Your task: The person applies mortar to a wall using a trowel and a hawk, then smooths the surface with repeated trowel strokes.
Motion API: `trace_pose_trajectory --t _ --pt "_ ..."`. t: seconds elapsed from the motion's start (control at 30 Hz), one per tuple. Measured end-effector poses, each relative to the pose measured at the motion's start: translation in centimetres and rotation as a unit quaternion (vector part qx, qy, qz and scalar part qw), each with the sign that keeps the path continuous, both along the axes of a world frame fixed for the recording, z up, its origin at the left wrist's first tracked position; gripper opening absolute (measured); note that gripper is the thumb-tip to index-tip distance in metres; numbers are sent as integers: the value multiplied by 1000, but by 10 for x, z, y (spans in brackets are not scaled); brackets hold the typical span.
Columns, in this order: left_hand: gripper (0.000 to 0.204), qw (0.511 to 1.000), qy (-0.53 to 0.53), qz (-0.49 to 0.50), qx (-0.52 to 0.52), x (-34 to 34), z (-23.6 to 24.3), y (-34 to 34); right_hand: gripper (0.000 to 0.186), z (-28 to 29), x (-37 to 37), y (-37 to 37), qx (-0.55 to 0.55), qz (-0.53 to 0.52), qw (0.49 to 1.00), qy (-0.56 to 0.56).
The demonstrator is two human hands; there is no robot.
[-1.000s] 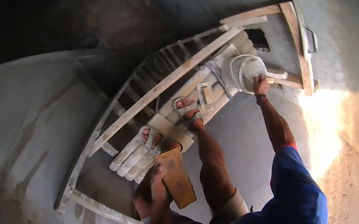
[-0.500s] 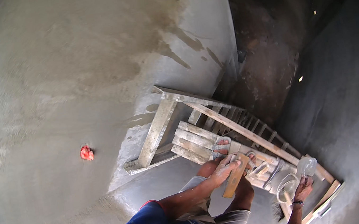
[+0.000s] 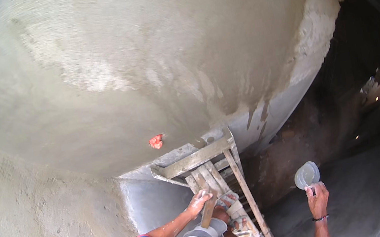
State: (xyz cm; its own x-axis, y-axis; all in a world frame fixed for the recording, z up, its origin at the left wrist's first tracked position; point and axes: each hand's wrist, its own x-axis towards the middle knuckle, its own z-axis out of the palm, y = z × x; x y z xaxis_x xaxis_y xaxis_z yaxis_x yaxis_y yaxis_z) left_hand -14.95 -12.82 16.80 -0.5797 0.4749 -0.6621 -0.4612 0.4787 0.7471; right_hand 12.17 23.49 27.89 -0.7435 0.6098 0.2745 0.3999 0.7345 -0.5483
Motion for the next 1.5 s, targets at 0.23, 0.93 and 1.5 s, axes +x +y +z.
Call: trace_pose_trajectory --t 0.23,0.93,1.5 --pt "63 986 -30 160 37 -10 43 -66 16 177 -124 1 84 271 958 -50" --pt "34 925 -71 354 117 22 65 -127 36 503 -345 -39 291 360 881 93" --pt "45 940 -100 320 68 -4 58 -149 17 193 -175 29 154 262 940 -155"
